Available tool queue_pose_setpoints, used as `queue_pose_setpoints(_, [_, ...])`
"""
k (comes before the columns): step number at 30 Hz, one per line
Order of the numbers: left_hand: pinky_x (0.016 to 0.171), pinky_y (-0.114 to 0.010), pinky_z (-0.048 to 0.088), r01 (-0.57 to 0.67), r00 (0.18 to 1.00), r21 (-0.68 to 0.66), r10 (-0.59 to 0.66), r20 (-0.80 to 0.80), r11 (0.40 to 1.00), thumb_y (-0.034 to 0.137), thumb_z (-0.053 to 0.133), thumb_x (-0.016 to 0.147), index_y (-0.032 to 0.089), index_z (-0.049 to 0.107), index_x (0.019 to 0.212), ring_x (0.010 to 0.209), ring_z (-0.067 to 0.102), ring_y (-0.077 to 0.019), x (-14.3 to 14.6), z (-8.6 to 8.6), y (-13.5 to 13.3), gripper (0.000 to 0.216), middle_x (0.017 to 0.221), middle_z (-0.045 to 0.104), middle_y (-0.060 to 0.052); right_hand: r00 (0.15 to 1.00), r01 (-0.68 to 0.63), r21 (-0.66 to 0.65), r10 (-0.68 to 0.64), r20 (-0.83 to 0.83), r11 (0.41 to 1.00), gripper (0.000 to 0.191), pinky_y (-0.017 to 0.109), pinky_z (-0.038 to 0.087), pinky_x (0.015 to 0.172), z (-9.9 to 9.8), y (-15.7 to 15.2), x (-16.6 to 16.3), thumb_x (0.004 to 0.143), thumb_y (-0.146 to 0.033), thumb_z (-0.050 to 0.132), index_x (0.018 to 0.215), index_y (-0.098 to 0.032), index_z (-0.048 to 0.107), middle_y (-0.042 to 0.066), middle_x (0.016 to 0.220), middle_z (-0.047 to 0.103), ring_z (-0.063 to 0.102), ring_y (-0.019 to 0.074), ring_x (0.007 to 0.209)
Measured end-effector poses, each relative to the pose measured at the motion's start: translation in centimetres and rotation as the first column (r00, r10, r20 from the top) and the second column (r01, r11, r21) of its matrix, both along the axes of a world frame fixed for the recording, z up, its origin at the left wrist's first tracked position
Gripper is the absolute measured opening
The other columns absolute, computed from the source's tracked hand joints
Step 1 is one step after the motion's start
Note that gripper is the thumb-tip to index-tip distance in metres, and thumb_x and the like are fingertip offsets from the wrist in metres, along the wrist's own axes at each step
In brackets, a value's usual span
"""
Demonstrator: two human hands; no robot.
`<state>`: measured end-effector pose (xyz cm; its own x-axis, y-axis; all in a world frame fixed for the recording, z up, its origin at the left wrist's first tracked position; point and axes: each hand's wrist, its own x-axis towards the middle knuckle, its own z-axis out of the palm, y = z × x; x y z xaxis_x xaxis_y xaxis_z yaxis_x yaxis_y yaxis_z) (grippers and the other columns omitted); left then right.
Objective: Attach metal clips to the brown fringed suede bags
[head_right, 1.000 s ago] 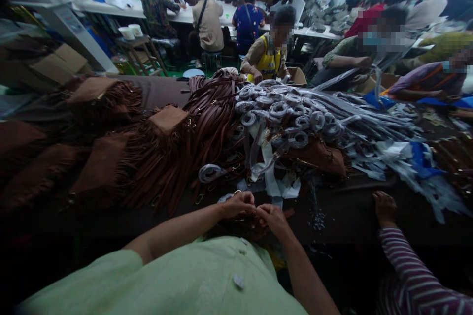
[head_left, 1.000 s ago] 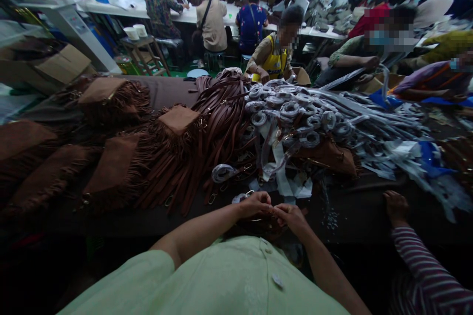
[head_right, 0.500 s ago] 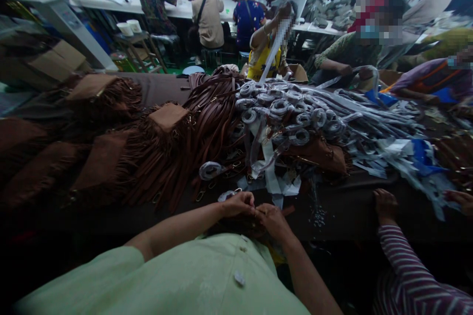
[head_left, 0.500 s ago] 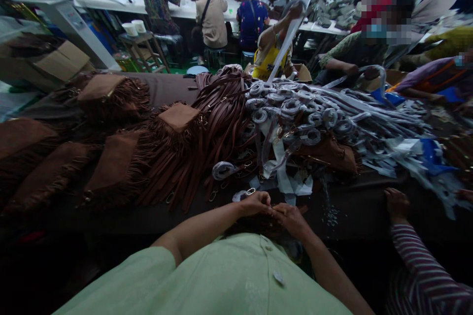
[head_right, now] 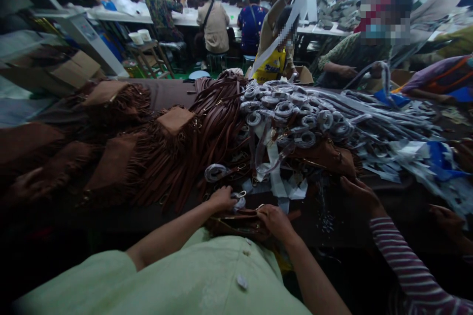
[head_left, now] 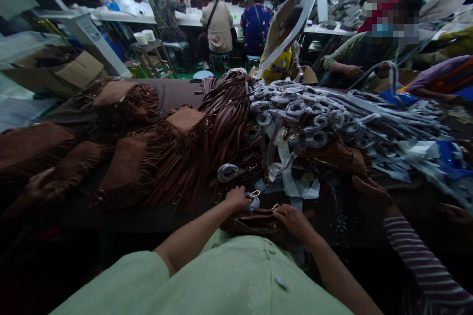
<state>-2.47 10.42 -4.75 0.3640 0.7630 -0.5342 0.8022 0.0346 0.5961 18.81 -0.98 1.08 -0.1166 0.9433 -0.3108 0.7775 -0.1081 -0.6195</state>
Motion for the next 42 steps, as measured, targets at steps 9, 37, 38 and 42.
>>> queue_pose_setpoints(9, [0.062, -0.022, 0.038, -0.108, 0.970, -0.134, 0.134, 0.203, 0.985, 0.028, 0.066, 0.065, 0.013, 0.065, 0.096, 0.076, 0.058, -0.0177, 1.3, -1.1, 0.6, 0.034, 0.084, 0.066, -0.005, 0.972, -0.034, 0.184, -0.010, 0.235, 0.982, 0.050, 0.025, 0.045, 0.076, 0.7, 1.7, -2.3, 0.079, -0.017, 0.055, 0.127, -0.030, 0.050, 0.006, 0.125, 0.052, 0.060, 0.0160, 0.092])
queue_pose_setpoints(37, [0.065, -0.025, 0.038, 0.465, 0.845, 0.245, -0.509, 0.164, 0.851, 0.035, 0.054, 0.082, 0.025, 0.070, 0.084, 0.067, 0.057, -0.0185, -0.1, 3.9, -1.1, 0.020, 0.073, 0.065, -0.003, 0.967, 0.012, -0.074, 0.008, 0.254, 0.997, 0.034, 0.029, 0.045, 0.079, -1.7, -2.1, -4.8, 0.078, -0.003, 0.039, 0.099, -0.014, 0.064, 0.013, 0.092, 0.069, 0.065, 0.0212, 0.088])
queue_pose_setpoints(38, [0.066, -0.025, 0.038, 0.468, 0.843, 0.230, -0.509, 0.174, 0.853, 0.036, 0.054, 0.082, 0.026, 0.070, 0.085, 0.069, 0.058, -0.0183, -0.3, 4.2, -1.0, 0.019, 0.074, 0.066, -0.002, 0.969, -0.016, -0.078, 0.034, 0.245, 0.997, 0.037, 0.027, 0.044, 0.081, -1.9, -2.0, -5.1, 0.078, -0.003, 0.038, 0.103, -0.015, 0.063, 0.013, 0.096, 0.069, 0.064, 0.0200, 0.090])
queue_pose_setpoints(42, [0.069, -0.023, 0.041, 0.507, 0.830, 0.013, -0.493, 0.262, 0.862, 0.042, 0.056, 0.081, 0.025, 0.066, 0.105, 0.082, 0.060, -0.0183, -3.1, 5.9, 0.2, 0.031, 0.095, 0.067, -0.002, 0.975, -0.087, -0.132, 0.111, 0.190, 0.987, 0.031, 0.027, 0.044, 0.081, -2.7, -2.0, -5.7, 0.077, -0.009, 0.046, 0.100, -0.017, 0.065, 0.009, 0.097, 0.069, 0.063, 0.0203, 0.093])
